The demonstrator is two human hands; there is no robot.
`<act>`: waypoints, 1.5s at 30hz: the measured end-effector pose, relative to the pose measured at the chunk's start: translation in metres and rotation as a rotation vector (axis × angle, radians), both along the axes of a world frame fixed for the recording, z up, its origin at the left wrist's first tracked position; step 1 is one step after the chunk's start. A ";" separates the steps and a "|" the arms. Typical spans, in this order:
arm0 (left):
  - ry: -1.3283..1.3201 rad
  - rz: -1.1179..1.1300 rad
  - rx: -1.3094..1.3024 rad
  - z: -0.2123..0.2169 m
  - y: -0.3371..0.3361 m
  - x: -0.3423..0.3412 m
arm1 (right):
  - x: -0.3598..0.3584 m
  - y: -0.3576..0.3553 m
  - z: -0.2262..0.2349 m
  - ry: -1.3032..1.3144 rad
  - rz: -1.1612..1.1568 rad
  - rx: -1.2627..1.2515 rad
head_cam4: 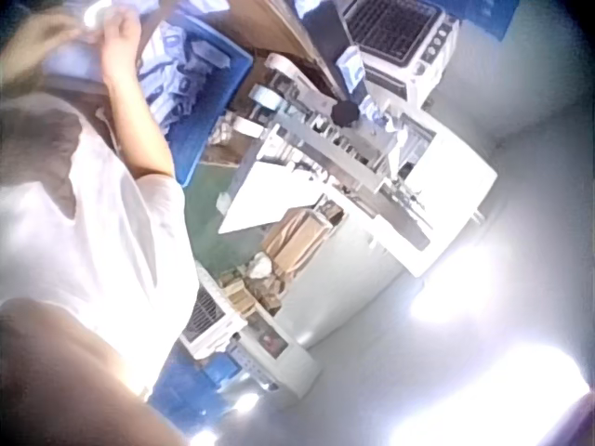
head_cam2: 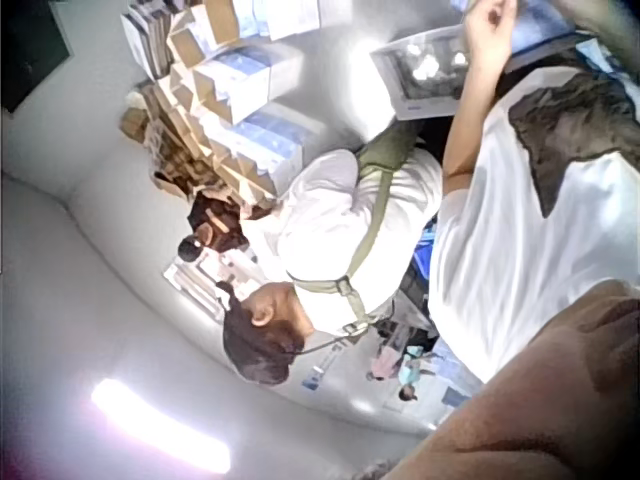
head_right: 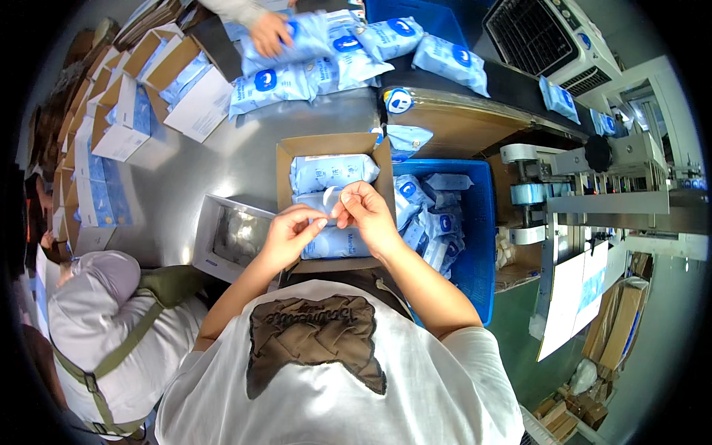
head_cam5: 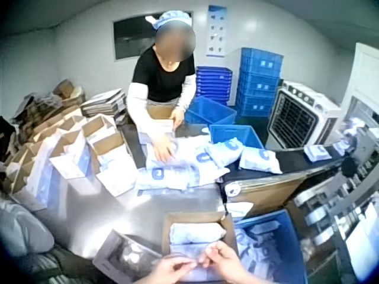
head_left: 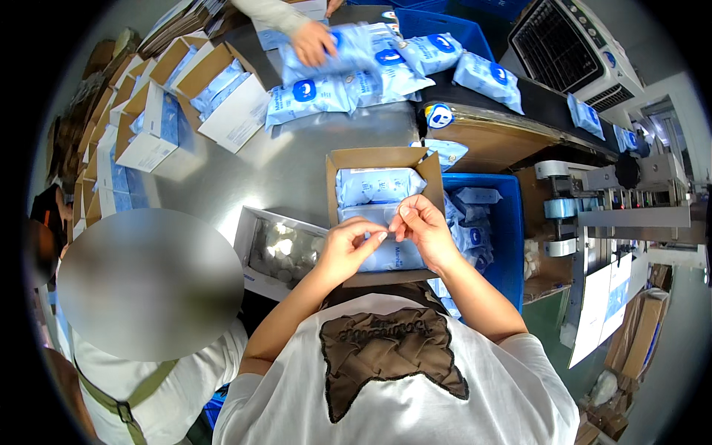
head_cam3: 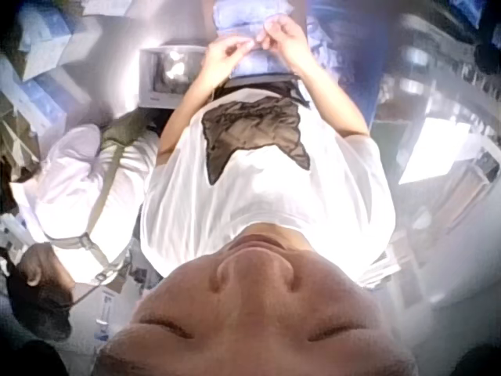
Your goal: The person packs soft packs of wet wipes into cardboard boxes at a production line, later moving to a packaging machine to organize blue lids and boxes.
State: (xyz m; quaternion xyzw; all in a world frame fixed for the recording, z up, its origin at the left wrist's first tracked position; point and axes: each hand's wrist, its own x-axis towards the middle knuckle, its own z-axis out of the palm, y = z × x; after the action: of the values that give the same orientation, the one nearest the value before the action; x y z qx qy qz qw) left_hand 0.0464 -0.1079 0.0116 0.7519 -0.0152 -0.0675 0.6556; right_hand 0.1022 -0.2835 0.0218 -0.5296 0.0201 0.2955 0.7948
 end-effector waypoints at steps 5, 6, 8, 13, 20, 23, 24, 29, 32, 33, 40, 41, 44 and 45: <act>-0.217 0.021 0.308 0.000 0.005 0.000 | 0.003 -0.015 0.002 -0.144 -0.311 -0.119; -0.255 0.062 0.342 0.002 0.003 0.002 | 0.004 -0.022 0.002 -0.205 -0.330 -0.233; -0.208 0.071 0.333 0.007 0.006 0.002 | 0.000 -0.034 -0.007 -0.263 -0.279 -0.299; -0.129 0.399 0.102 -0.038 0.028 -0.013 | -0.018 -0.023 -0.019 -0.469 -0.261 -0.491; 0.077 0.359 0.642 -0.129 0.113 -0.057 | -0.037 -0.022 -0.022 -0.379 -0.082 -0.140; 0.097 0.172 1.324 -0.130 0.110 -0.083 | -0.043 0.016 -0.014 -0.538 0.006 -0.151; -0.035 0.088 1.336 -0.158 0.131 -0.086 | -0.046 0.028 0.002 -0.464 0.095 -0.122; 0.064 0.730 0.265 -0.248 0.218 -0.132 | -0.050 0.118 -0.021 -1.186 0.437 -0.421; 0.076 0.834 0.130 -0.210 0.198 -0.133 | -0.046 0.073 -0.011 -1.014 0.427 -0.436; 0.014 0.767 0.326 -0.177 0.185 -0.128 | -0.044 0.046 -0.001 -0.917 0.292 -0.419; 0.122 0.748 1.063 -0.078 0.105 -0.146 | -0.120 -0.070 -0.016 0.379 -0.395 -0.405; 0.211 0.789 1.075 -0.075 0.099 -0.145 | -0.115 -0.065 -0.028 0.252 -0.385 -0.274; 0.199 1.021 0.896 -0.107 0.100 -0.168 | -0.075 -0.049 -0.009 0.436 -0.298 -0.325; 0.163 1.132 0.803 -0.127 0.098 -0.179 | -0.058 -0.042 -0.006 0.379 -0.301 -0.416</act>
State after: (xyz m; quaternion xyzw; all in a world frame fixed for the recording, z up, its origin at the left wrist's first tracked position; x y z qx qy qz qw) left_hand -0.1325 -0.0099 -0.1153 0.8208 0.4545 0.2278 0.2605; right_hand 0.0441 -0.3255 0.0161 -0.6073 0.3059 0.2577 0.6865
